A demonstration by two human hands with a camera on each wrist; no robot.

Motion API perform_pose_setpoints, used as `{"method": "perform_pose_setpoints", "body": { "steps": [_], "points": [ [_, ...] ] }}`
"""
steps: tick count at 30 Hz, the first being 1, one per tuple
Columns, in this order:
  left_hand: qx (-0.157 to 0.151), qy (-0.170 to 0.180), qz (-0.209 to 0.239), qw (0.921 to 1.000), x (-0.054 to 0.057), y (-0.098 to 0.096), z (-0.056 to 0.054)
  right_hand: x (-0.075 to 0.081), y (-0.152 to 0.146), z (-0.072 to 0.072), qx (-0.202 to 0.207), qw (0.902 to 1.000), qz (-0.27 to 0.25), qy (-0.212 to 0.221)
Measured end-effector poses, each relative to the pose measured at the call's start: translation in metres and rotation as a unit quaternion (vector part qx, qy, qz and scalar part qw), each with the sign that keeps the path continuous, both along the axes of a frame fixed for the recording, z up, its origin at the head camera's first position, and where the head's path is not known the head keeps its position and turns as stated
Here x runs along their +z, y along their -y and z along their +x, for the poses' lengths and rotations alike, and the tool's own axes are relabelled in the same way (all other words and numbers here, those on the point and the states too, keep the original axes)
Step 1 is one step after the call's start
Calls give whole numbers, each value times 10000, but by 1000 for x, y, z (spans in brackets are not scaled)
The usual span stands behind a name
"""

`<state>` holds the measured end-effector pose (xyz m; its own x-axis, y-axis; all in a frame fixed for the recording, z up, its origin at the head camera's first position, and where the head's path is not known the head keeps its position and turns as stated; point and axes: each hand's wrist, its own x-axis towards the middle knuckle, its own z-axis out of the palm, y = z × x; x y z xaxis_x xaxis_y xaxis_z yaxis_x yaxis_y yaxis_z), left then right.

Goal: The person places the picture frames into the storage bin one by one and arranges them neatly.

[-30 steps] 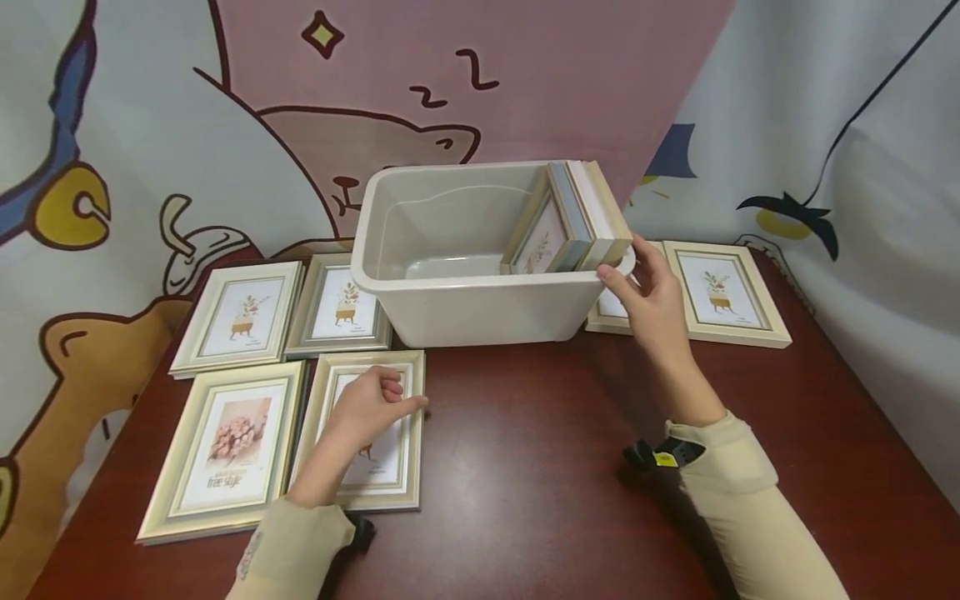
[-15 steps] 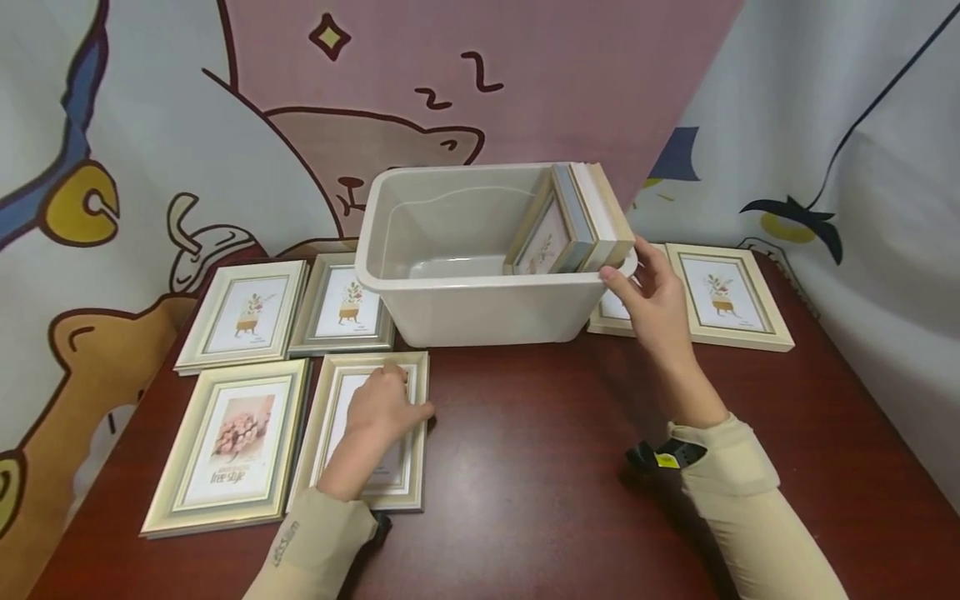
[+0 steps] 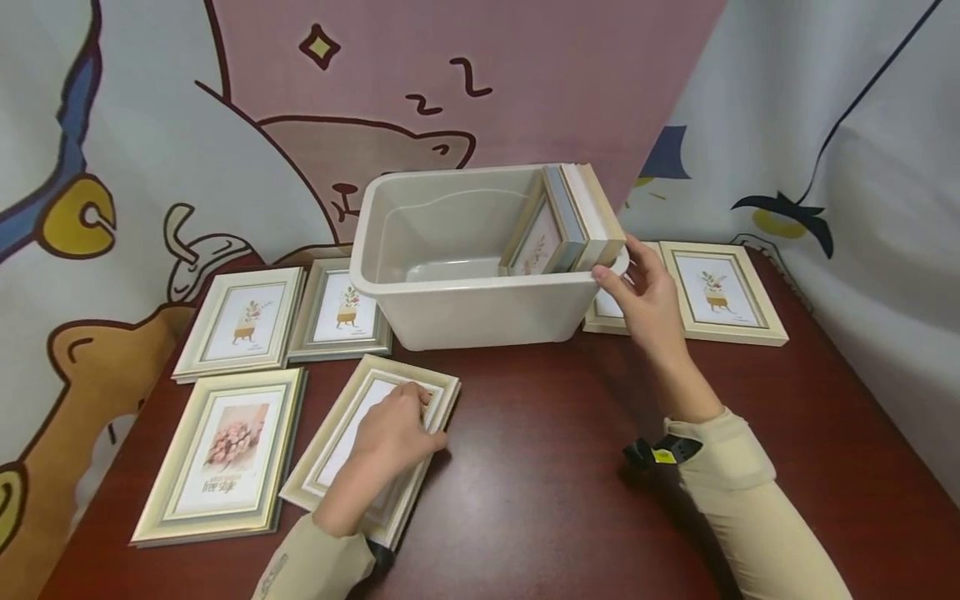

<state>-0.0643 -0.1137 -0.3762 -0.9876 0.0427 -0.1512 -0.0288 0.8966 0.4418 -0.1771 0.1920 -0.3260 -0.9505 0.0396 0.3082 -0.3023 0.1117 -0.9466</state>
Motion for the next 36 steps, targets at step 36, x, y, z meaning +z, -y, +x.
{"method": "perform_pose_setpoints", "body": {
  "steps": [36],
  "points": [
    [-4271,-2283,5088,7118,76,-9,40,-1,0,1,-23,10000,83,35]
  ]
}}
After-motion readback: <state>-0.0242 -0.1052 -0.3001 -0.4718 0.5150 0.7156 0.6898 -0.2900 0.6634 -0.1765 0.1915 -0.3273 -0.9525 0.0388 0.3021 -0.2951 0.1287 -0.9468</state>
